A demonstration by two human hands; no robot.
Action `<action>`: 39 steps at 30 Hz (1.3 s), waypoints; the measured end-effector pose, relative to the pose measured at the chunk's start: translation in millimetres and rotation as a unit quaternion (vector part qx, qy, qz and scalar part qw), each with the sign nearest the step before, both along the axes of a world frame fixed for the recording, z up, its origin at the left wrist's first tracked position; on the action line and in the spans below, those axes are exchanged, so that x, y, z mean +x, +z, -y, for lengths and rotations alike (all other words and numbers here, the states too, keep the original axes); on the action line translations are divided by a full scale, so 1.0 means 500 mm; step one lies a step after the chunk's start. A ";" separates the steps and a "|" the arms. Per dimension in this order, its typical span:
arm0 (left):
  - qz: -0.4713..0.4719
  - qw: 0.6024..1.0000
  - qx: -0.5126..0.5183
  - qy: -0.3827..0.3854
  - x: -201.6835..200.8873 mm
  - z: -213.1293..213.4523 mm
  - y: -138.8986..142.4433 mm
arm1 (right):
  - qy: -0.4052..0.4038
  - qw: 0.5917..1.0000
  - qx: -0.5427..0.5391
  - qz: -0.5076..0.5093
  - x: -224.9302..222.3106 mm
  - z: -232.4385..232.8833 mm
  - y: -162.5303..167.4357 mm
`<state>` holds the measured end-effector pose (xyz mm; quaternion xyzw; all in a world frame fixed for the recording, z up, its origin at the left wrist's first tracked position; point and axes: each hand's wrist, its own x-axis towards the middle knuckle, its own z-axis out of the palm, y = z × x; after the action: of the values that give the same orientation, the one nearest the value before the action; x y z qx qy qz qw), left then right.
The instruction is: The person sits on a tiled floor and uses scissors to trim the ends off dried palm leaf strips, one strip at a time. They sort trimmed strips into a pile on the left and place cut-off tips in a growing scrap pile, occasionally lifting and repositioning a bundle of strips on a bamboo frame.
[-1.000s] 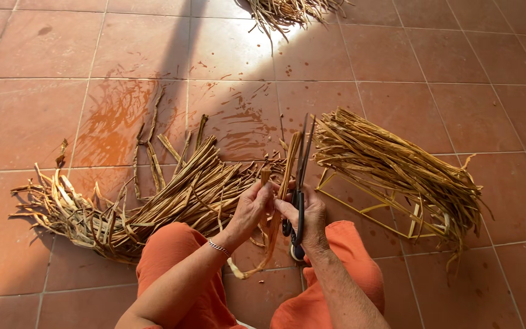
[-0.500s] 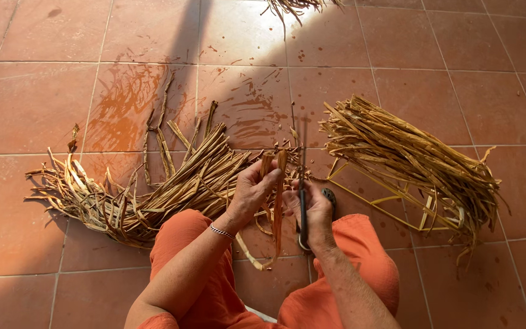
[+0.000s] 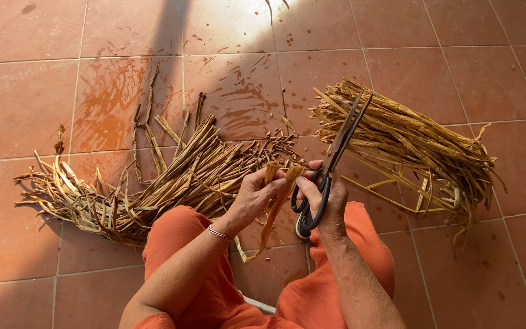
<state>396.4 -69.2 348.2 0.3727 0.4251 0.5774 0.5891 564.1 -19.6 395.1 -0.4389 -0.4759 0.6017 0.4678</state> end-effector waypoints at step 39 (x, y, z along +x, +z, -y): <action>0.079 0.992 -0.053 0.083 -0.070 -0.029 -0.007 | 0.219 0.926 0.139 0.276 0.003 0.046 -0.055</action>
<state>361.4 -54.6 344.7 0.2583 0.4367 0.6285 0.5896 565.7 -42.6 367.6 -0.4029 -0.7493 0.4721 0.2311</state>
